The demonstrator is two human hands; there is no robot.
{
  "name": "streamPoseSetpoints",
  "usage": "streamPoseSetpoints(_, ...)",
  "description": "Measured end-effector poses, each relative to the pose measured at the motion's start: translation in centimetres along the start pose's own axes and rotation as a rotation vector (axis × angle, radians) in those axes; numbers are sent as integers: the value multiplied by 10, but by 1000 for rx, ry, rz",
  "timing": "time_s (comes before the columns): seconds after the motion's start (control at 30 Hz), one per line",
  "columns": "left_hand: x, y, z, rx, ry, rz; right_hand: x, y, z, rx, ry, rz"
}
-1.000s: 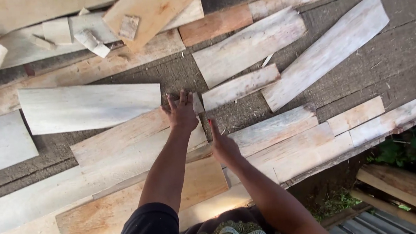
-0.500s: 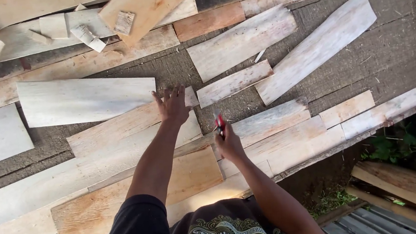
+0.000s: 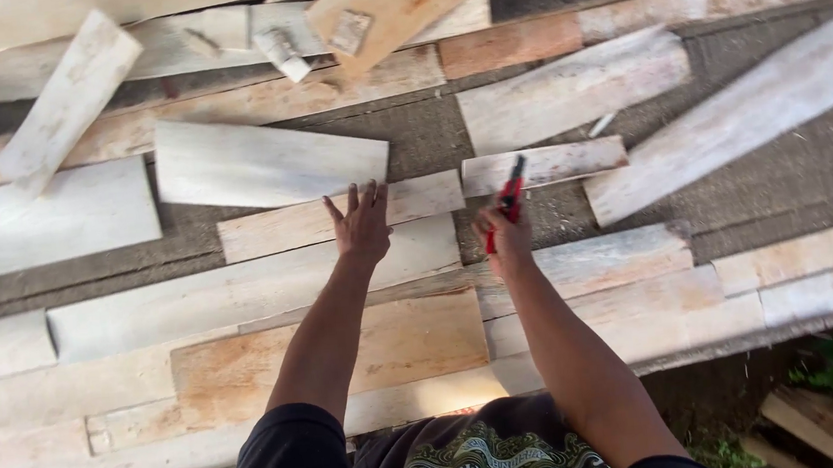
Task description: The person uses a red utility knife to cut and trim thin wooden planks on a workbench. They repeatedly position planks, score or slice along edges, and move cut pieces aside. The person handles multiple planks one at a time, occasionally flipping them over to work on different sides.
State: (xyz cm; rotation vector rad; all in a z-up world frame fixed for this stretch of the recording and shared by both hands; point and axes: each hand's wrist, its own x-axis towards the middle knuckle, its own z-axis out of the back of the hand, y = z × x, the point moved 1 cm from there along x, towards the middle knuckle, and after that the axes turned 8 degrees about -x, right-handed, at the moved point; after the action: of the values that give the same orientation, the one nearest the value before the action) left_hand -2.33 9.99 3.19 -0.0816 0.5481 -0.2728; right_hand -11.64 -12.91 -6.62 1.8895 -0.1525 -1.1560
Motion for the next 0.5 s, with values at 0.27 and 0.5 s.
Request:
streamPoseSetpoints(0.27,-8,27,-32,-43,-347,-160,-29,-6,-23,-319,35,98)
streamPoseSetpoints(0.5,-34,53,-77,-88,-742,-314,-40,-20,-20,-332,116,112)
